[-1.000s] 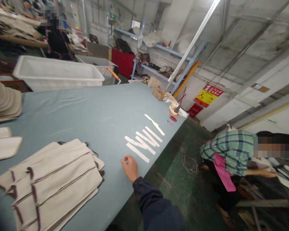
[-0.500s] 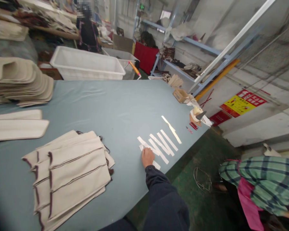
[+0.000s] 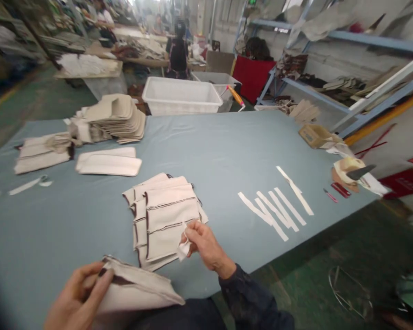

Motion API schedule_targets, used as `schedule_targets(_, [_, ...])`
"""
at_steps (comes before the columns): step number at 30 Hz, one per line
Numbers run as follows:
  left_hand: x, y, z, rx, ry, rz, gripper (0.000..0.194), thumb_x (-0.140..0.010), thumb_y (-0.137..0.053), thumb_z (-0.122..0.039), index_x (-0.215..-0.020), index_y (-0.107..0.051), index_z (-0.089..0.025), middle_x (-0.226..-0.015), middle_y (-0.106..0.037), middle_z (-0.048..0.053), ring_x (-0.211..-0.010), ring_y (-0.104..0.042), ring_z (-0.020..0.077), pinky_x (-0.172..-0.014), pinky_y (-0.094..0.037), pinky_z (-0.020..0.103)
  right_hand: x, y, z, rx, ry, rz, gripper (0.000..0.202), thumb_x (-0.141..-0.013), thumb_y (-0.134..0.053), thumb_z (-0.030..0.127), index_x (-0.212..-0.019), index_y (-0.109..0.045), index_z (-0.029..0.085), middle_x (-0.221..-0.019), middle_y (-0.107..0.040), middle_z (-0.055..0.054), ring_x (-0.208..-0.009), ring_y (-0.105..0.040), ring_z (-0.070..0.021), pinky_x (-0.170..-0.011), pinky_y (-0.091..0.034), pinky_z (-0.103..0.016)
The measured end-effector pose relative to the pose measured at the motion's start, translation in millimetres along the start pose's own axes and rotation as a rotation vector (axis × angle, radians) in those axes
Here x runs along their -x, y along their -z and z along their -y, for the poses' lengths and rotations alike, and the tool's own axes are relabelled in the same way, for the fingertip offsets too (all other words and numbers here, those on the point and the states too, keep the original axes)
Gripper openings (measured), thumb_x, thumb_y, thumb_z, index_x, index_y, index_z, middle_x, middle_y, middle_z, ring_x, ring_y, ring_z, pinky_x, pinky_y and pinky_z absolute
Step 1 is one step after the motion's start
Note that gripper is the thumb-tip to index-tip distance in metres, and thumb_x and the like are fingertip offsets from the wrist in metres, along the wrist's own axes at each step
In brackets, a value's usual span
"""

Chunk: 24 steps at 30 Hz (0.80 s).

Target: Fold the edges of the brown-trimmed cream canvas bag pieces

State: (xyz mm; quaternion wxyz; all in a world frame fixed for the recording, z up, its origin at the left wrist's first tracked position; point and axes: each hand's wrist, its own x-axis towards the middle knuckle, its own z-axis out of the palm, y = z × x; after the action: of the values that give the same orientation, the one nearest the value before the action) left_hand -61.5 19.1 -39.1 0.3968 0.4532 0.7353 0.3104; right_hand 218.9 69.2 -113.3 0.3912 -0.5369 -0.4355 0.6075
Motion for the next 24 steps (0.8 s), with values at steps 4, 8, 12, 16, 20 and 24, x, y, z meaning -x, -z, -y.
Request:
schedule_targets(4, [-3.1, 9.6, 0.5, 0.199, 0.028, 0.173, 0.074, -0.078, -0.071, -0.072, -0.127, -0.055, -0.019, -0.084, -0.079, 0.006, -0.079, -0.076, 0.0290, -0.067, -0.060, 0.033, 20.4, -72.5, 28.4, -0.647, -0.169, 0.397, 0.058, -0.071, -0.083, 0.068, -0.081, -0.049, 0.021, -0.070, -0.045, 0.005, -0.053, -0.040, -0.0084, -0.042, -0.032, -0.020])
schedule_targets(8, [0.2, 31.3, 0.8, 0.160, -0.084, 0.253, 0.047, -0.086, -0.067, -0.062, -0.108, -0.067, -0.020, -0.083, -0.076, 0.004, -0.073, -0.071, 0.0237, -0.065, -0.055, 0.029, 30.1, -116.1, 38.6, -0.809, -0.252, 0.541, 0.058, -0.066, -0.091, 0.060, -0.083, -0.052, 0.020, -0.066, -0.034, 0.008, -0.051, -0.036, -0.0075, -0.044, -0.026, -0.021])
schedule_targets(12, [2.7, 53.7, 0.1, 0.181, -0.107, 0.282, 0.043, -0.089, -0.062, -0.060, -0.103, -0.071, -0.019, -0.080, -0.072, 0.003, -0.068, -0.064, 0.0204, -0.061, -0.049, 0.027, 33.6, -138.3, 43.1, -0.799, -0.304, 0.667, 0.052, -0.071, -0.090, 0.054, -0.080, -0.054, 0.018, -0.063, -0.036, 0.009, -0.049, -0.031, -0.0052, -0.046, -0.022, -0.021])
schedule_targets(16, [1.8, 69.0, -2.3, 0.238, -0.132, 0.456, 0.041, -0.085, -0.068, -0.057, -0.095, -0.070, -0.017, -0.075, -0.066, 0.001, -0.067, -0.059, 0.0175, -0.062, -0.046, 0.025, 35.6, -157.1, 45.7, -0.733, -0.404, 0.796, 0.054, -0.070, -0.093, 0.052, -0.088, -0.060, 0.014, -0.060, -0.041, 0.009, -0.049, -0.028, -0.0040, -0.047, -0.020, -0.020])
schedule_targets(20, [3.7, 76.2, 6.1, 0.326, -0.122, 0.400, 0.042, -0.086, -0.066, -0.058, -0.078, -0.063, -0.017, -0.065, -0.057, -0.002, -0.058, -0.048, 0.0130, -0.054, -0.038, 0.022, 33.5, -172.6, 42.0, -0.663, -0.494, 0.854, 0.053, -0.068, -0.094, 0.050, -0.081, -0.056, 0.016, -0.058, -0.042, 0.009, -0.048, -0.027, -0.0033, -0.046, -0.019, -0.020])
schedule_targets(24, [3.6, 79.1, 19.6, 0.401, -0.036, 0.366, 0.044, -0.086, -0.068, -0.060, -0.076, -0.057, -0.018, -0.060, -0.058, -0.002, -0.053, -0.050, 0.0127, -0.051, -0.038, 0.021, 26.7, -175.9, 42.1, -0.404, -0.341, 0.740, 0.060, -0.082, -0.068, 0.076, -0.084, -0.056, 0.017, -0.056, -0.050, 0.005, -0.045, -0.038, -0.0071, -0.045, -0.027, -0.021])
